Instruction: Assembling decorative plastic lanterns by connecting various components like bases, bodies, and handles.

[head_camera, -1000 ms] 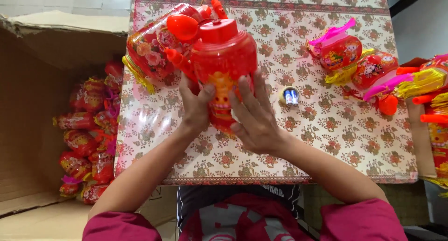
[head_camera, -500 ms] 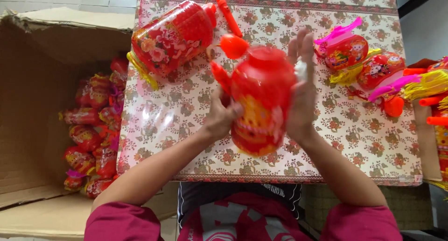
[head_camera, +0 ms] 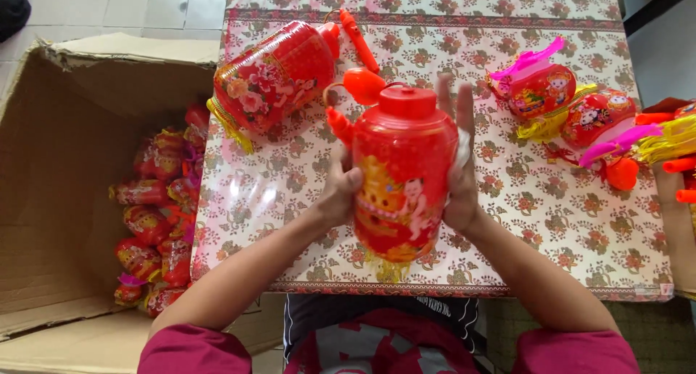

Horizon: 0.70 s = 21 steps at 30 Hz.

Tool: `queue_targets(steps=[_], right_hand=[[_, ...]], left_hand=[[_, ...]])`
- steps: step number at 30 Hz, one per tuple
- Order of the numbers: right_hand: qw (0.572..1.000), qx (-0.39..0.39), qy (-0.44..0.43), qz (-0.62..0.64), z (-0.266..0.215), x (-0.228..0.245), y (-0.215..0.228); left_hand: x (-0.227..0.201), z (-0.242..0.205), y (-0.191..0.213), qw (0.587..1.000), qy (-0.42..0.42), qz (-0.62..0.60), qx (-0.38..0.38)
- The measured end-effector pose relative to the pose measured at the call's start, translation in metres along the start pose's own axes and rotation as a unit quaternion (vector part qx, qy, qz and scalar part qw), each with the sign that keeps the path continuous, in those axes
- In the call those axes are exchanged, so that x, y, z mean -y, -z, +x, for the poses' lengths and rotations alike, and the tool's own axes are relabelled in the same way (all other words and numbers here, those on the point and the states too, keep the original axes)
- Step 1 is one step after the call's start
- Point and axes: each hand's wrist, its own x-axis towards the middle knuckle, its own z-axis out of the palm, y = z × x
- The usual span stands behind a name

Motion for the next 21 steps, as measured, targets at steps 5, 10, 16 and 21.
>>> queue_targets(steps=[5, 10, 16, 21], right_hand=[[0.991, -0.033, -0.062, 0.114, -0.011, -0.023, 0.038], [0.986, -0.024, 0.042, -0.157, -0.004, -0.016, 0.026], [0.866, 0.159, 0.168, -0.442, -0.036, -0.030, 0.010], [0.930, 0.038, 0.067, -0.360, -0.003, 0.008, 0.006]], left_hand=[[-0.011, 0.001, 0.005, 0.991, -0.038, 0.110, 0.061], [-0.009, 0.009, 0.007, 0.991, -0.077, 0.076, 0.079], [-0.013, 0.021, 0.031, 0.985, -0.069, 0.067, -0.145], [0.000, 0.012, 0.027, 0.997, -0.047, 0.067, -0.011]])
